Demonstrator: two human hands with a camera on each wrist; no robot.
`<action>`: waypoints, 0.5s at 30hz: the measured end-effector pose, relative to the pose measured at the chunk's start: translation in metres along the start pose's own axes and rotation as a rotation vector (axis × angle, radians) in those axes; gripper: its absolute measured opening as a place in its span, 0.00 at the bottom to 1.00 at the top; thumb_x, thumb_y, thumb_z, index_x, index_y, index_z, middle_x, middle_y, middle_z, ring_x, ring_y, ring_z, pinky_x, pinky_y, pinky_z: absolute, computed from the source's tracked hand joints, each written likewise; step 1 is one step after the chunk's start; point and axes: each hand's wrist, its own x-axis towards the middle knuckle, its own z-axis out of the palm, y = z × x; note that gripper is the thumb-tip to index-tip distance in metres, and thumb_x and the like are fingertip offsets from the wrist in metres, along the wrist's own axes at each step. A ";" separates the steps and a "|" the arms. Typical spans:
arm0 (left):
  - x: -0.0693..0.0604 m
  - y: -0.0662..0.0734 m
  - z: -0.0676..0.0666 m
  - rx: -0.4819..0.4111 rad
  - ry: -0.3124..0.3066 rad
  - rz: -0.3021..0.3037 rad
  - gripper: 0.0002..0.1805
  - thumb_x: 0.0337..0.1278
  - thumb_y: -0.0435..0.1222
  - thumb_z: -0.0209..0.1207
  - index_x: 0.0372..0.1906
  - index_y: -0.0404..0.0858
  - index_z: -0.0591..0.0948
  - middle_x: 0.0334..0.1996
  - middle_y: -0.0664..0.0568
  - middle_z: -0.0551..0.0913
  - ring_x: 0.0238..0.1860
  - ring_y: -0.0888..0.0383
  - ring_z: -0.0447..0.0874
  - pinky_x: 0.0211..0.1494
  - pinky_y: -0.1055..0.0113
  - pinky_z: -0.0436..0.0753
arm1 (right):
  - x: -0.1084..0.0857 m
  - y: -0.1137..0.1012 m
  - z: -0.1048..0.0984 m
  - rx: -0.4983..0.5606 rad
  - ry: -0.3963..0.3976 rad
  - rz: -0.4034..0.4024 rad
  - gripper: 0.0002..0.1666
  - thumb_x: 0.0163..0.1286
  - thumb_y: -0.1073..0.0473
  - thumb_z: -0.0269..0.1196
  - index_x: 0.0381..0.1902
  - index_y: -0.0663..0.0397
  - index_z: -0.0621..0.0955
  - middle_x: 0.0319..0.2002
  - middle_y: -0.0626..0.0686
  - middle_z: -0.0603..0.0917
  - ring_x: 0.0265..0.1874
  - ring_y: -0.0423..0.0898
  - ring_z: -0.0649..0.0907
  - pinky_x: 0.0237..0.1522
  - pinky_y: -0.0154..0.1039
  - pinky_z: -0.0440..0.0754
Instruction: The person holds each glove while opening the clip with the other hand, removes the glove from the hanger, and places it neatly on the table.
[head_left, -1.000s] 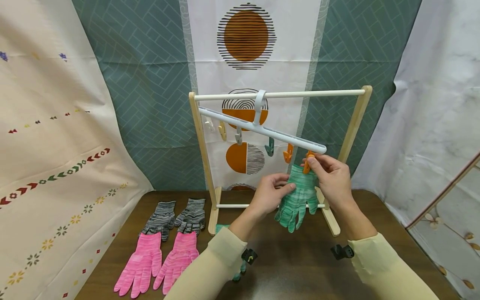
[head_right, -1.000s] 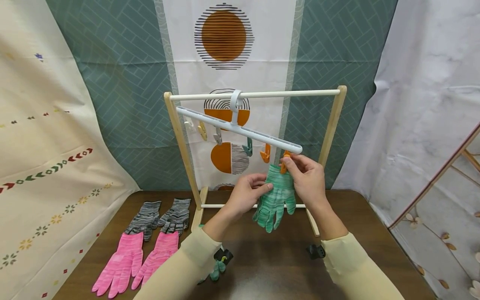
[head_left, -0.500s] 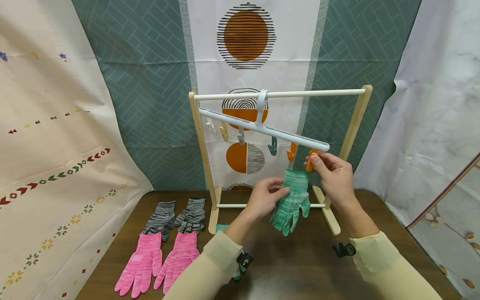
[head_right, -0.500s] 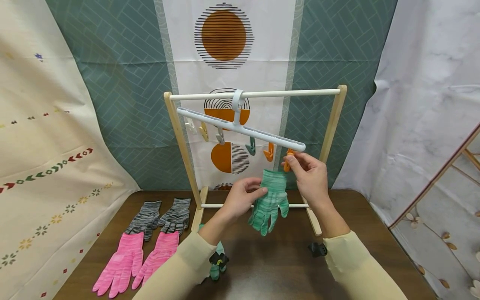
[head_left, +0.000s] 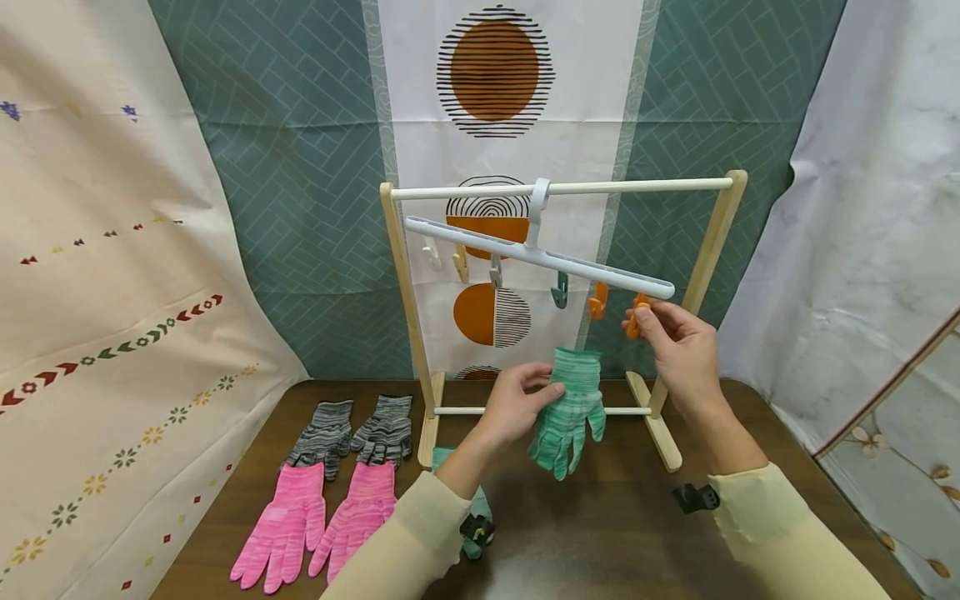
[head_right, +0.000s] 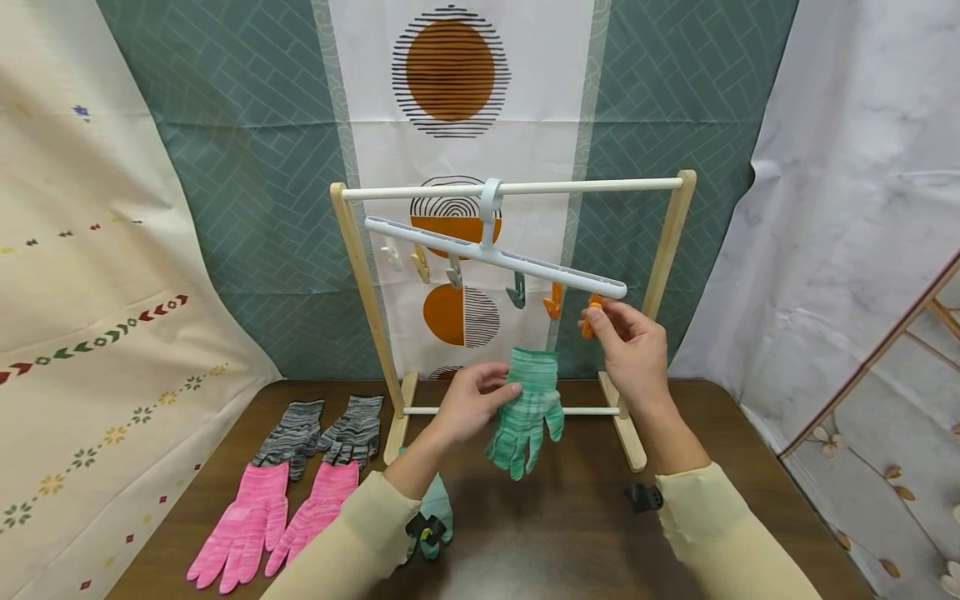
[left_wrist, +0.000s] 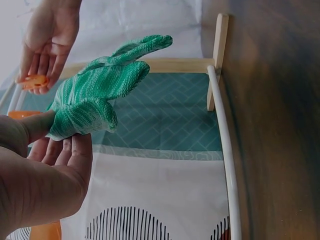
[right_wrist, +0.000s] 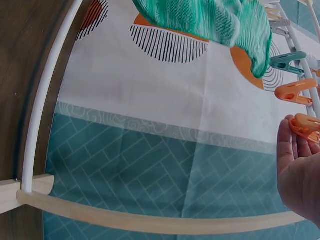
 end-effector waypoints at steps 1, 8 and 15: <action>-0.001 -0.001 -0.001 -0.002 0.001 -0.003 0.22 0.74 0.36 0.66 0.66 0.30 0.81 0.53 0.41 0.89 0.59 0.45 0.85 0.59 0.54 0.85 | 0.000 0.000 -0.001 -0.002 0.001 -0.003 0.17 0.79 0.60 0.66 0.58 0.68 0.86 0.44 0.57 0.91 0.42 0.43 0.90 0.48 0.31 0.85; -0.005 -0.006 -0.005 -0.043 -0.001 -0.033 0.23 0.74 0.34 0.66 0.68 0.30 0.79 0.53 0.40 0.89 0.58 0.45 0.85 0.55 0.56 0.86 | 0.002 0.000 -0.006 -0.052 0.006 -0.006 0.18 0.79 0.59 0.66 0.59 0.66 0.85 0.44 0.53 0.92 0.43 0.41 0.89 0.51 0.29 0.84; -0.013 -0.010 -0.009 -0.062 -0.013 -0.041 0.24 0.73 0.33 0.66 0.69 0.30 0.78 0.49 0.40 0.89 0.53 0.49 0.85 0.47 0.56 0.87 | 0.002 0.002 -0.010 -0.046 0.033 -0.027 0.18 0.78 0.62 0.66 0.60 0.68 0.84 0.44 0.49 0.92 0.40 0.40 0.90 0.52 0.30 0.84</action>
